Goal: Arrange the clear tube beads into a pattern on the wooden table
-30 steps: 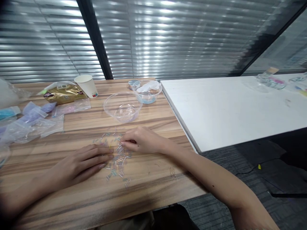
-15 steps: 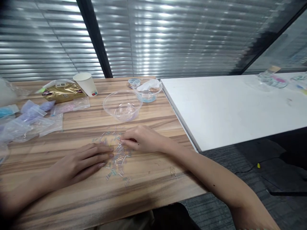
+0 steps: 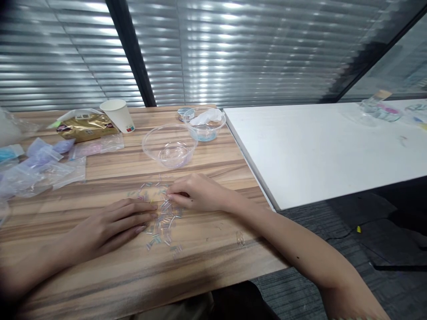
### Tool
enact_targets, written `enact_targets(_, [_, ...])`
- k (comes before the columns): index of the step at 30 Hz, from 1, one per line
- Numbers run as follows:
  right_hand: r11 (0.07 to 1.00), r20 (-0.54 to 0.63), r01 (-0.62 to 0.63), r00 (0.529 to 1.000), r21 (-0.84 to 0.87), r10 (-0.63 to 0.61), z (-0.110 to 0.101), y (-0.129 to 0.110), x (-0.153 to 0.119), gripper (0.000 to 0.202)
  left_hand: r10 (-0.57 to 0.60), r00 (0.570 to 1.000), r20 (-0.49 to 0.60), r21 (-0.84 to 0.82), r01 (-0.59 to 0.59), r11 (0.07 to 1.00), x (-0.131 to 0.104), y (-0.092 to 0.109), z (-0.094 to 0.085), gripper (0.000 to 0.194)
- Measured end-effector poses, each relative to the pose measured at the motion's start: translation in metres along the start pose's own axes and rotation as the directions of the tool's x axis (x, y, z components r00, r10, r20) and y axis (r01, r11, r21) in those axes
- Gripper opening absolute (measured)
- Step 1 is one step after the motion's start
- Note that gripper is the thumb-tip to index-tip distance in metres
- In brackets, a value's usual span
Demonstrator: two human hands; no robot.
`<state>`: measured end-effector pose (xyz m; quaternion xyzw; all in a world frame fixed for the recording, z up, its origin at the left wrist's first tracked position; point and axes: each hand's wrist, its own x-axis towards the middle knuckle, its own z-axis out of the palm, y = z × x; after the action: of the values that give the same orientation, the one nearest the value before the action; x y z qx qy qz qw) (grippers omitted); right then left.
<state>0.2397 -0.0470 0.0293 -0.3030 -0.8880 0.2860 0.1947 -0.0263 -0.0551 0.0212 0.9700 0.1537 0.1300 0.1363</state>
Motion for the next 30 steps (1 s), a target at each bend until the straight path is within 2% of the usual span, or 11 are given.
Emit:
enact_targets(18, [0.994,-0.052,0.029,0.998,-0.107,-0.034,0.0013,-0.0027,-0.0011,0.023,0.019,0.999,-0.03,0.056,-0.017,0.998,-0.0062,-0.0023,0.0037,0.034])
enact_targets(23, [0.981,-0.166,0.104,0.977,-0.166,-0.132,0.003,-0.0035,-0.0023,0.025,0.028,0.999,-0.035,0.09,-0.025,0.996,-0.0071,-0.0013,0.0031,0.034])
enact_targets(27, [0.966,-0.278,0.183,0.933,-0.183,-0.229,0.0055,-0.0026,-0.0028,0.024,0.038,0.999,-0.037,0.113,-0.033,0.993,-0.0055,0.0,0.0018,0.033])
enact_targets(30, [0.957,-0.33,0.188,0.909,-0.221,-0.255,0.0074,-0.0017,-0.0029,0.023,0.055,0.997,-0.05,0.137,-0.048,0.989,-0.0046,0.0004,0.0016,0.032])
